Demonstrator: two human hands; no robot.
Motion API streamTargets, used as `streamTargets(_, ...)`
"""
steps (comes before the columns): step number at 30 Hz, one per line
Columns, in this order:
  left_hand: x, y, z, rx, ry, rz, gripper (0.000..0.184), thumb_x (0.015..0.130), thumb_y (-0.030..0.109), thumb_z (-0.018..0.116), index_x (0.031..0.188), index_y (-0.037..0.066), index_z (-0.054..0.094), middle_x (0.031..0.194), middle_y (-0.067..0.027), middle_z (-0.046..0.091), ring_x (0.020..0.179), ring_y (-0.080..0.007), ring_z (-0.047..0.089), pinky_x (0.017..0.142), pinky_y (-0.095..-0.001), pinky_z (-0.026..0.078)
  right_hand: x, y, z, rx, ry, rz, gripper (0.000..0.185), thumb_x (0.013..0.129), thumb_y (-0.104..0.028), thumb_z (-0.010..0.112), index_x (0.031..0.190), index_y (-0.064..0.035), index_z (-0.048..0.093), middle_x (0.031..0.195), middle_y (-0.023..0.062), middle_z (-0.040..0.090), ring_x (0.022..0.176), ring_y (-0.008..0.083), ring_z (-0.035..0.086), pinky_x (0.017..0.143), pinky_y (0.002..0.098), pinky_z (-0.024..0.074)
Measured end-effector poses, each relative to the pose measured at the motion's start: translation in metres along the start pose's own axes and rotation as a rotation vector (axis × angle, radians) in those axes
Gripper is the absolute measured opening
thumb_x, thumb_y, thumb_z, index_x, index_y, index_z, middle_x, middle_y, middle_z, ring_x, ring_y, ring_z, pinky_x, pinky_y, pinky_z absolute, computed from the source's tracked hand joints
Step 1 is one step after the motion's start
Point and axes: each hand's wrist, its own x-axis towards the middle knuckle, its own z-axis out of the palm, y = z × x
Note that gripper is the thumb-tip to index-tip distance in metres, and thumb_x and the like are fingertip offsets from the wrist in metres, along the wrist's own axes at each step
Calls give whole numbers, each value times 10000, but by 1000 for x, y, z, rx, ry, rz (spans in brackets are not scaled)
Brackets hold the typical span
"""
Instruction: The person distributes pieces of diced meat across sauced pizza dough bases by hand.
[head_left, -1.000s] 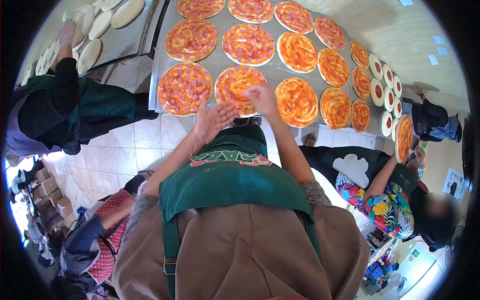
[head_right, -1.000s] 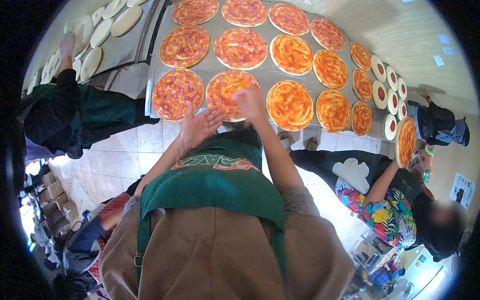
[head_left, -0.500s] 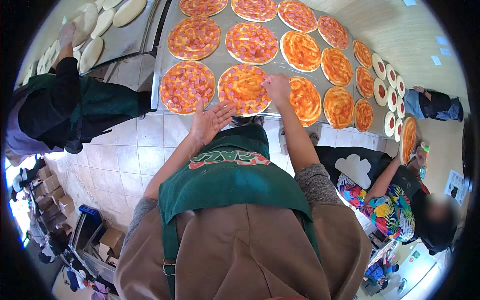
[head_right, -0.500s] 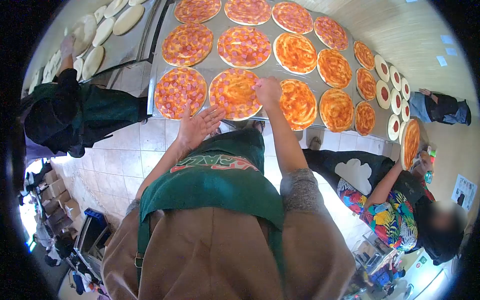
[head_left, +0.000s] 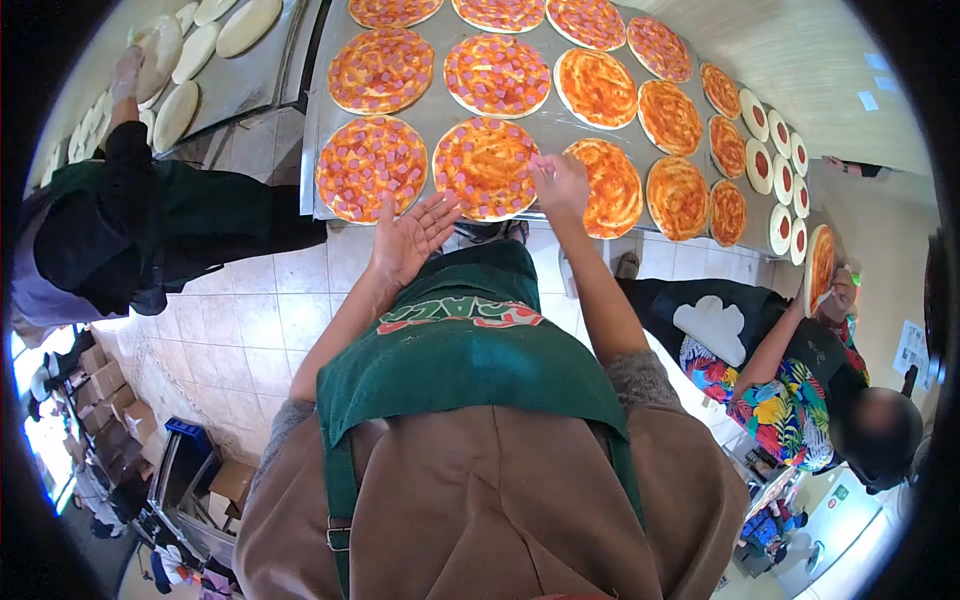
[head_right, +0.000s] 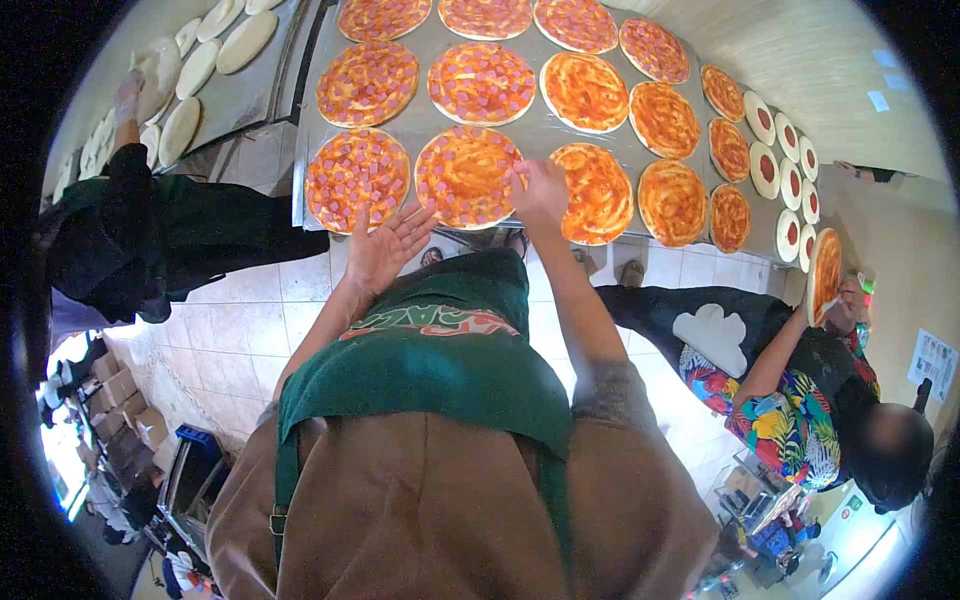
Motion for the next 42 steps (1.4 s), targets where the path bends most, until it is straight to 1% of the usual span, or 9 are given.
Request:
streamTargets(3, -9, 9, -2, -18, 14, 59, 875, 907, 696, 152, 1377, -10, 368, 1400, -189, 432, 1271, -281, 459, 1035, -348, 383, -81, -35, -11, 286, -101, 88, 180, 816, -246, 644, 803, -70, 608, 769, 111, 588, 817, 315, 567, 755, 439, 454)
streamTargets(7, -26, 21, -4, 48, 48, 109, 838, 920, 674, 175, 1405, 8, 332, 1424, -180, 405, 1308, -278, 408, 1083, -373, 314, -156, 3, 64, 256, -464, -153, 161, 874, -182, 557, 883, -27, 599, 834, 174, 595, 853, 360, 580, 707, 451, 470)
streamTargets(10, -39, 18, -3, 109, 59, 138, 827, 925, 665, 177, 1420, 15, 308, 1439, -173, 386, 1316, -281, 397, 1092, -381, 297, -149, 35, 146, 75, -558, 11, 240, 895, -189, 489, 1037, -21, 583, 1034, 234, 580, 992, 398, 546, 868, 481, 435)
streamTargets(11, -44, 15, -8, 122, 57, 139, 822, 928, 661, 176, 1423, 17, 303, 1445, -172, 379, 1320, -283, 392, 1096, -387, 290, -145, 51, 186, -82, -242, -132, 360, 886, -223, 513, 1197, -43, 542, 1190, 222, 550, 1108, 392, 508, 956, 504, 388)
streamTargets(14, -59, 4, -14, 100, 80, 104, 800, 938, 643, 191, 1416, 14, 310, 1445, -175, 375, 1315, -288, 399, 1087, -393, 308, -101, 29, 211, 139, 36, -5, 475, 888, -282, 532, 1319, -93, 470, 1311, 169, 500, 1215, 362, 449, 1016, 513, 333)
streamTargets(21, -77, 1, -31, 78, 250, 122, 772, 948, 623, 214, 1393, 7, 352, 1424, -193, 400, 1304, -311, 415, 1071, -413, 338, -83, 29, 263, 26, 3, 446, 451, 890, -286, 531, 1294, -93, 477, 1276, 159, 507, 1176, 347, 456, 980, 494, 339)
streamTargets(29, -82, -2, -46, -5, 359, 150, 744, 954, 610, 217, 1390, 26, 365, 1424, -199, 399, 1301, -324, 418, 1071, -418, 338, -90, 38, 266, 159, 27, 602, 424, 892, -290, 530, 1265, -94, 484, 1235, 148, 515, 1132, 330, 464, 940, 472, 346)
streamTargets(38, -75, -7, -44, -11, 352, 136, 749, 947, 615, 245, 1397, 26, 351, 1430, -196, 392, 1306, -321, 412, 1072, -415, 334, -75, 61, 245, 1505, 130, 1096, 395, 894, -295, 530, 1232, -96, 492, 1189, 135, 524, 1082, 311, 473, 895, 447, 355)
streamTargets(42, -74, -7, -45, -17, 355, 138, 753, 945, 618, 252, 1397, 24, 349, 1431, -198, 389, 1303, -321, 415, 1073, -418, 335, -74, 68, 239, 1775, 134, 1181, 382, 894, -298, 529, 1217, -96, 496, 1168, 130, 528, 1060, 303, 477, 875, 436, 358)
